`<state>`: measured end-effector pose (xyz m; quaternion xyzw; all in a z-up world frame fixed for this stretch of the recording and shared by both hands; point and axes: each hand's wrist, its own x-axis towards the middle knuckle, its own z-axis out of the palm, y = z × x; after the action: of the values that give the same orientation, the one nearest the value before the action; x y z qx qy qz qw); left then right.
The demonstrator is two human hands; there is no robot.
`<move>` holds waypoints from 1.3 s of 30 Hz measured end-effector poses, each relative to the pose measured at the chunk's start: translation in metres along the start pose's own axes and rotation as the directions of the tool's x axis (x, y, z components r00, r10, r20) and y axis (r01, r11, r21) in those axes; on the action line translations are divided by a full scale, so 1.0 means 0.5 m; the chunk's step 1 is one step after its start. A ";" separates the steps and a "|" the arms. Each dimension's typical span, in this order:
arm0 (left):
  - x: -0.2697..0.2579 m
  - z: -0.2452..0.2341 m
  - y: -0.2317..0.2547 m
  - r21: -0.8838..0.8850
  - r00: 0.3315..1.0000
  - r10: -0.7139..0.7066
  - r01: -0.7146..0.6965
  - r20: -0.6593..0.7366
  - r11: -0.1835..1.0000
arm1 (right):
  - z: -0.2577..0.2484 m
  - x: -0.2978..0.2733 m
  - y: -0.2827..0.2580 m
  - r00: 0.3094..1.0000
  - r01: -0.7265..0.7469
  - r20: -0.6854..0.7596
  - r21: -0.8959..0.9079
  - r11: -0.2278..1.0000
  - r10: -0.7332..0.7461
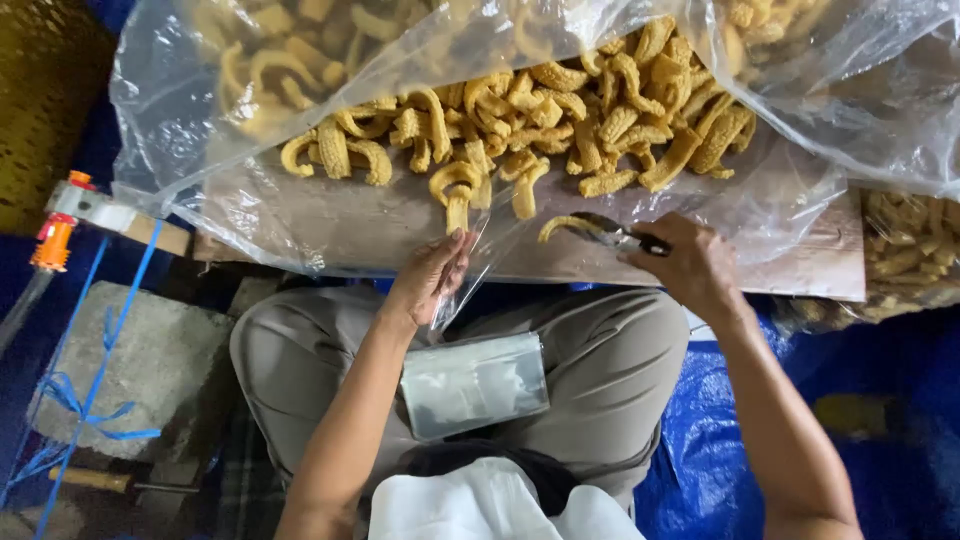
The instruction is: Packaging small fried snacks into plastic bags and sealing them using a manual heat sealer.
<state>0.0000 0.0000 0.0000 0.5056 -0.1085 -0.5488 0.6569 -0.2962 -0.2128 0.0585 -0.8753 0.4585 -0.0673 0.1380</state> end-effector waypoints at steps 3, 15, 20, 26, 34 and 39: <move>-0.004 -0.003 0.033 0.011 0.999 -0.002 0.001 0.051 1.000 | -0.088 0.042 -0.015 0.968 0.220 -0.136 0.060 0.974 -0.210; 0.044 0.021 0.015 -0.282 0.852 -0.002 0.176 0.524 0.943 | -0.254 0.014 -0.274 0.726 0.642 0.004 -0.364 0.675 -0.688; 0.035 -0.020 0.000 -0.409 0.889 0.079 0.128 0.452 0.904 | -0.243 0.007 -0.219 0.768 0.581 -0.202 -0.178 0.794 -0.607; 0.021 -0.057 -0.016 -0.539 0.868 0.240 0.038 0.435 0.842 | 0.025 0.019 -0.179 0.998 0.001 0.060 -0.002 1.000 -0.001; 0.020 -0.066 0.033 -0.299 0.914 0.130 -0.011 0.383 0.954 | 0.002 0.088 -0.083 0.985 0.170 -0.074 0.198 0.965 -0.159; 0.054 -0.035 0.050 -0.204 0.892 -0.054 0.162 0.450 0.965 | -0.262 0.152 -0.074 0.930 0.123 0.339 0.073 0.990 -0.141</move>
<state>0.0378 -0.0156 0.0005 0.2919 -0.1596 -0.6936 0.6390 -0.2558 -0.2789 0.1940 -0.8987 0.3657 0.0659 0.2330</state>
